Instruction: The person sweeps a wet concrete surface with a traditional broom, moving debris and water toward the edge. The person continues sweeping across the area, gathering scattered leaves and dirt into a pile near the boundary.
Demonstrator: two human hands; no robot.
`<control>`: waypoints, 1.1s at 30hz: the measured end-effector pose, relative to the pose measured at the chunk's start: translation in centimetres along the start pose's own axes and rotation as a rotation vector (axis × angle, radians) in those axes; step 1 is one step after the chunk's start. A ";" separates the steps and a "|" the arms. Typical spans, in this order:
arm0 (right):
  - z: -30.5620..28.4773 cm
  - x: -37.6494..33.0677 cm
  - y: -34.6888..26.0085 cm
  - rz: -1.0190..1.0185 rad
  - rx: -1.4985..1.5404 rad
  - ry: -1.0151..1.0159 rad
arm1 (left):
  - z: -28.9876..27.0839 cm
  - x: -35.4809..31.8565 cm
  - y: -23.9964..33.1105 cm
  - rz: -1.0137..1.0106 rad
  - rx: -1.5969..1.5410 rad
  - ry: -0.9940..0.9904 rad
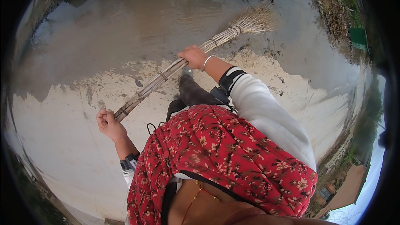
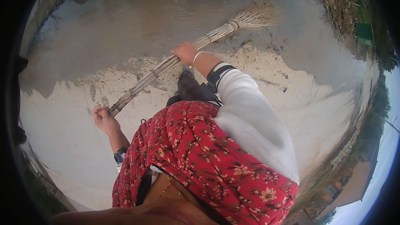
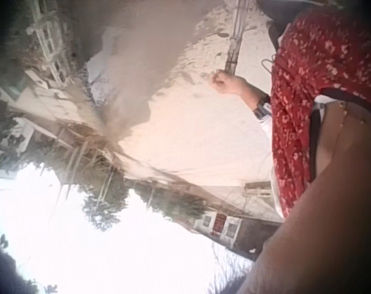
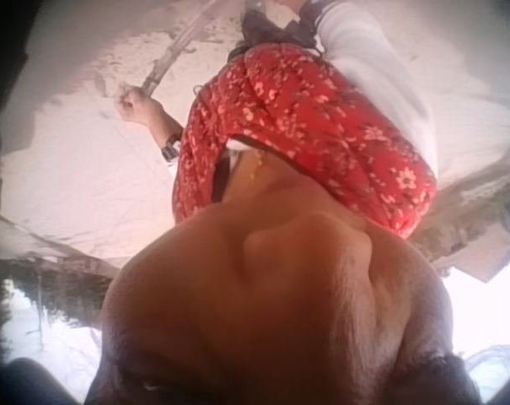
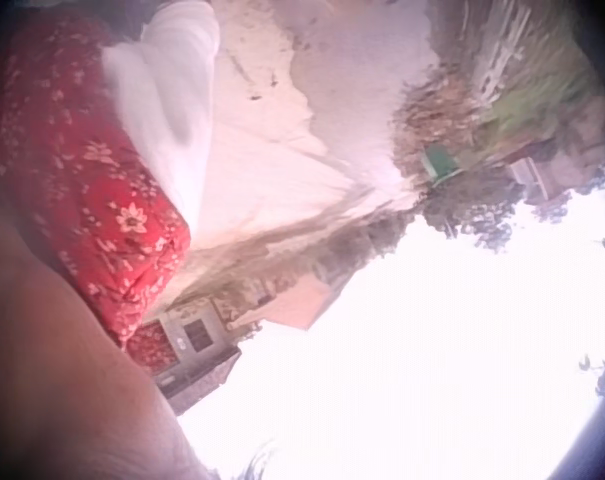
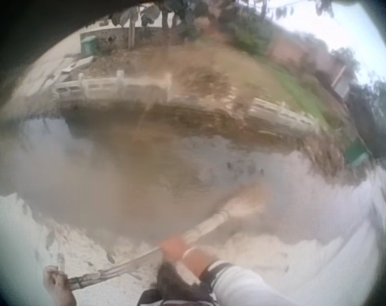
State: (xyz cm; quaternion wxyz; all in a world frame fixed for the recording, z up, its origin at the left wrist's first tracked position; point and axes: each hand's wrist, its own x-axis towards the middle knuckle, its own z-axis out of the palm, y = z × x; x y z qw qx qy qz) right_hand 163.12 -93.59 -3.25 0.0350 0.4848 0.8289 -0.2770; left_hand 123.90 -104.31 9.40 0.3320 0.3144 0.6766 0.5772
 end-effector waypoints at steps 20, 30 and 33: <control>11.6 -6.8 -25.3 -0.505 0.445 -0.345 | -26.0 -16.2 16.7 -0.012 0.455 0.497; 7.7 -20.4 20.9 0.253 0.008 -0.244 | 17.6 -25.0 -11.3 -0.042 0.164 -0.121; 2.6 -23.0 25.0 0.255 -0.073 -0.206 | 21.6 -26.4 -9.8 -0.099 0.046 -0.135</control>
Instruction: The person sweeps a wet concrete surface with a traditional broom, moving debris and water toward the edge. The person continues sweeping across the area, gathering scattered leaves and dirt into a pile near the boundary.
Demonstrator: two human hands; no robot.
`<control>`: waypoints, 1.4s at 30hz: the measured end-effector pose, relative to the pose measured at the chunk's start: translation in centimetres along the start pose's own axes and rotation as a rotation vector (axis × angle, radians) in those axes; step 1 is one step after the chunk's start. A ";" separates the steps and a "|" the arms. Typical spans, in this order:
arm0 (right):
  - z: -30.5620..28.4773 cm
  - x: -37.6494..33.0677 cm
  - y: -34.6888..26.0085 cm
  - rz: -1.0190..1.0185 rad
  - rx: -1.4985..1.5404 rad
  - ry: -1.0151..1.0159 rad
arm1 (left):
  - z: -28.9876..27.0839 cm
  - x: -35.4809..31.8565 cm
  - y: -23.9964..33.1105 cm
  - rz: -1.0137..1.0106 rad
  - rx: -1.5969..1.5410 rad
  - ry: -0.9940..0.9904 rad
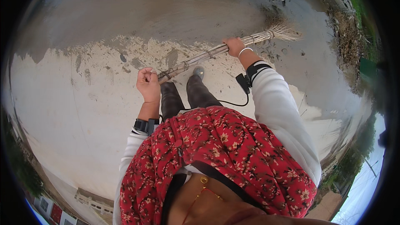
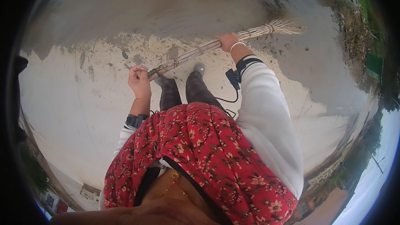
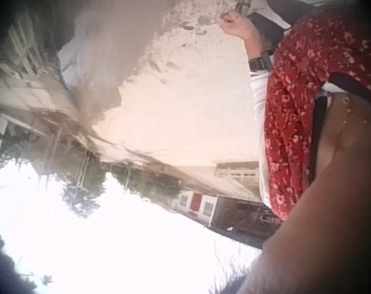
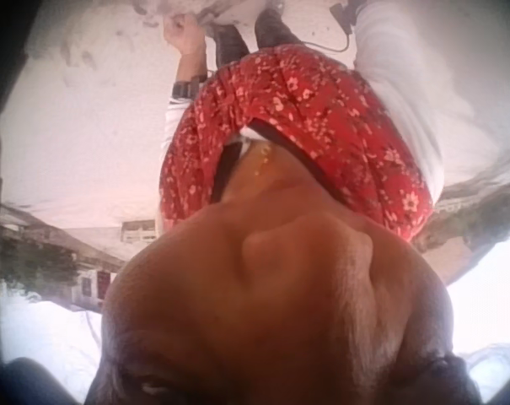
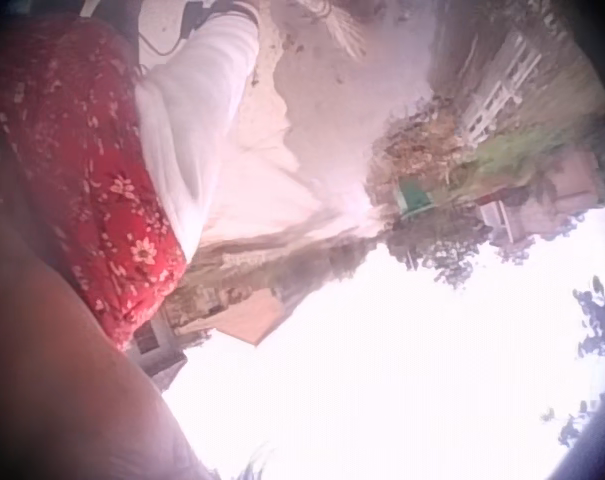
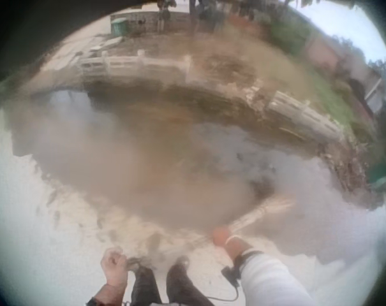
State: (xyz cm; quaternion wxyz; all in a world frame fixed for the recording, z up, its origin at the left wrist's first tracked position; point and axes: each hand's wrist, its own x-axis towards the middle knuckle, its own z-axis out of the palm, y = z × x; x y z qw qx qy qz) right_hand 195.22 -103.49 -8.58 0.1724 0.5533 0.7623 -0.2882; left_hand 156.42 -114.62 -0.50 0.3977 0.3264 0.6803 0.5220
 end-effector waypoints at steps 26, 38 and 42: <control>-0.6 -1.6 8.6 0.139 0.105 0.243 | 11.5 4.1 5.3 0.130 0.046 -0.208; 2.4 -5.4 -6.4 -0.048 0.368 0.477 | 2.1 2.7 19.5 0.347 0.264 -0.184; 0.1 -3.7 -3.3 -0.067 0.355 0.487 | 5.6 2.7 20.3 0.413 0.188 -0.157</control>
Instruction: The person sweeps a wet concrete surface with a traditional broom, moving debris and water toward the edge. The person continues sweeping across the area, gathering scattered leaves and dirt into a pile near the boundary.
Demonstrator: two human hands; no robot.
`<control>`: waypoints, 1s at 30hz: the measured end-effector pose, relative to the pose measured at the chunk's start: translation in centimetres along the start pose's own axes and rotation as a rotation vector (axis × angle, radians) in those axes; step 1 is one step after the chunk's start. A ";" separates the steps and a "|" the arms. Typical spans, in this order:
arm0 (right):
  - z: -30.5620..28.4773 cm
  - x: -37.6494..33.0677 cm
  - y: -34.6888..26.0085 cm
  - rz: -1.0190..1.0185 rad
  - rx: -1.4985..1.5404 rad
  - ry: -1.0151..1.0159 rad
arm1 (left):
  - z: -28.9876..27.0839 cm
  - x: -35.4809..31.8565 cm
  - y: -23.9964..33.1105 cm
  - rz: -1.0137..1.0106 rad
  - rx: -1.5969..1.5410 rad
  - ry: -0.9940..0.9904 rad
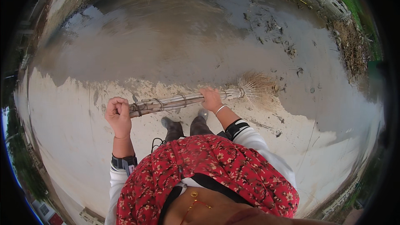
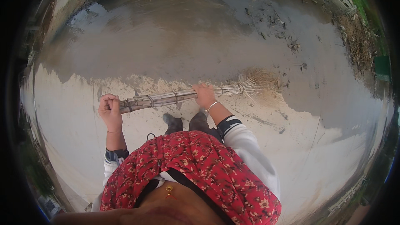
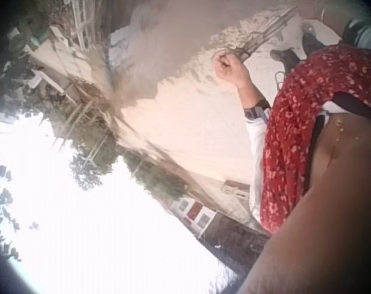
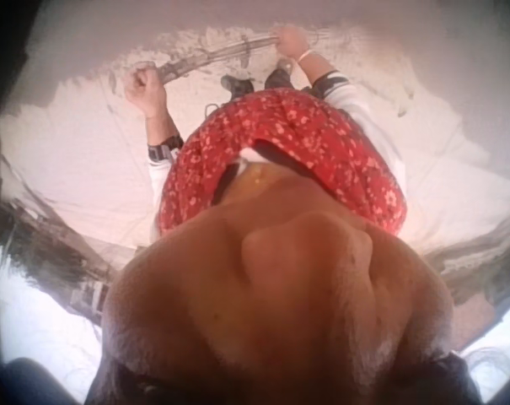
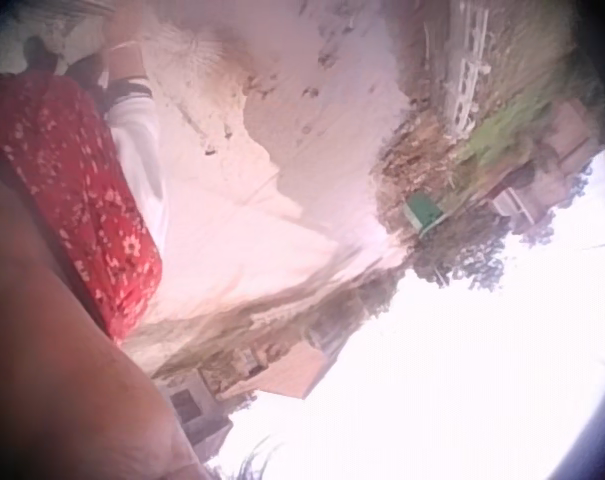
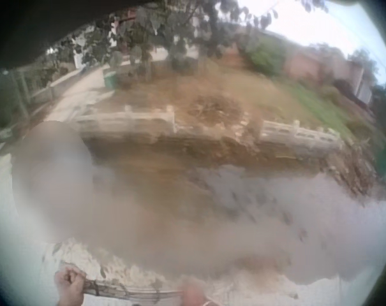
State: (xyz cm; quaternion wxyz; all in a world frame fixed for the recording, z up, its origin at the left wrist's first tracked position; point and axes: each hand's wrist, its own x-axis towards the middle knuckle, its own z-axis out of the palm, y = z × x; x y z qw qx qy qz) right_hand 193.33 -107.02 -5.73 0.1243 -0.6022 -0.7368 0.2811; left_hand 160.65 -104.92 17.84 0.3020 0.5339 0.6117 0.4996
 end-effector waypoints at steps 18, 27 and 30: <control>-4.2 12.5 -3.1 -0.186 -0.310 -0.097 | -6.4 0.6 -8.8 -0.246 -0.220 0.185; 1.2 21.3 -17.3 -0.402 -0.251 -0.322 | -18.2 1.8 -7.1 -0.224 -0.110 0.481; 1.8 24.8 -20.8 -0.543 -0.207 -0.285 | -20.7 2.6 -4.8 -0.189 -0.081 0.577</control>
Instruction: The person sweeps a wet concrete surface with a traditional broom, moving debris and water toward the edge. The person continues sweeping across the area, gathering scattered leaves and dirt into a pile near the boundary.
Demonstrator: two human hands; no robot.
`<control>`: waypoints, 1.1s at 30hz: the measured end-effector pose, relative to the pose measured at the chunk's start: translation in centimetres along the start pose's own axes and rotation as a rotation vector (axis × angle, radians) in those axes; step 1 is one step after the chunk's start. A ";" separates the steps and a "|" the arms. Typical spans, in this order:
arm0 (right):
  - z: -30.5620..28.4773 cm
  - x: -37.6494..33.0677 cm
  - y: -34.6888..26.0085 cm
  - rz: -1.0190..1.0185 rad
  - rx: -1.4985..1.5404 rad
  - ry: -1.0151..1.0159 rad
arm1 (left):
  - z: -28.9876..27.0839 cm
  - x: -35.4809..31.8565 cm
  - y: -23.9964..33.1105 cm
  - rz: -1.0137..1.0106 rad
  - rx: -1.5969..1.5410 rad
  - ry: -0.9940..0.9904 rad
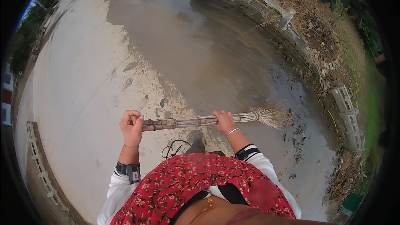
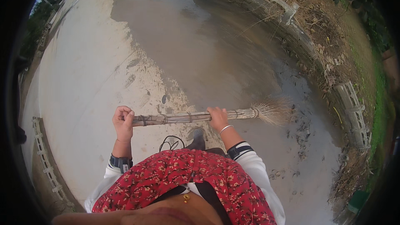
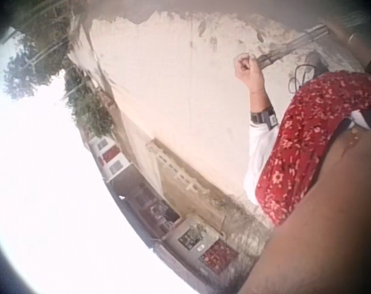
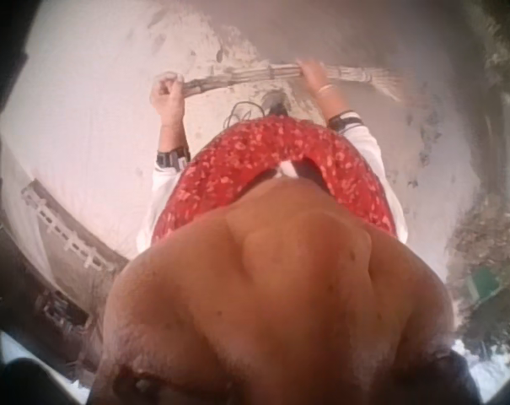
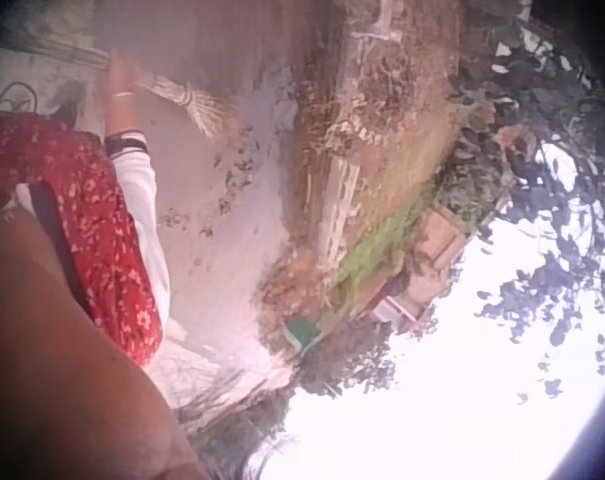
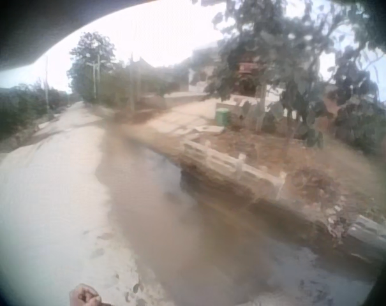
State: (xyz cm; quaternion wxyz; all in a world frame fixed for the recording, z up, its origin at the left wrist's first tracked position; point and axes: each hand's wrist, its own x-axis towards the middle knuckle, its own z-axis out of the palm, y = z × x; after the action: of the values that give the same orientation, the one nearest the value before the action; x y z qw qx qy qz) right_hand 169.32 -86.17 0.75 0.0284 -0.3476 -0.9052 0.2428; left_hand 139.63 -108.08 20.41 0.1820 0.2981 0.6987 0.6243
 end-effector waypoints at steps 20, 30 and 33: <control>4.3 -13.5 26.2 0.351 0.238 0.091 | 31.3 -6.9 -3.6 0.015 0.440 -0.142; -4.1 -33.3 46.3 0.737 -0.144 -0.099 | 53.8 -17.4 -9.0 -0.091 0.140 -0.536; -5.5 -34.4 43.5 0.706 -0.172 -0.128 | 51.8 -17.2 -8.3 -0.130 0.161 -0.543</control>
State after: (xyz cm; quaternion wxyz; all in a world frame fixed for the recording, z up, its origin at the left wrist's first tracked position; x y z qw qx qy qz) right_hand 223.34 -78.11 -10.31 -0.1434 -0.6239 -0.7464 0.1820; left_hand 183.55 -79.90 2.29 0.3779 0.4224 0.6893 0.4514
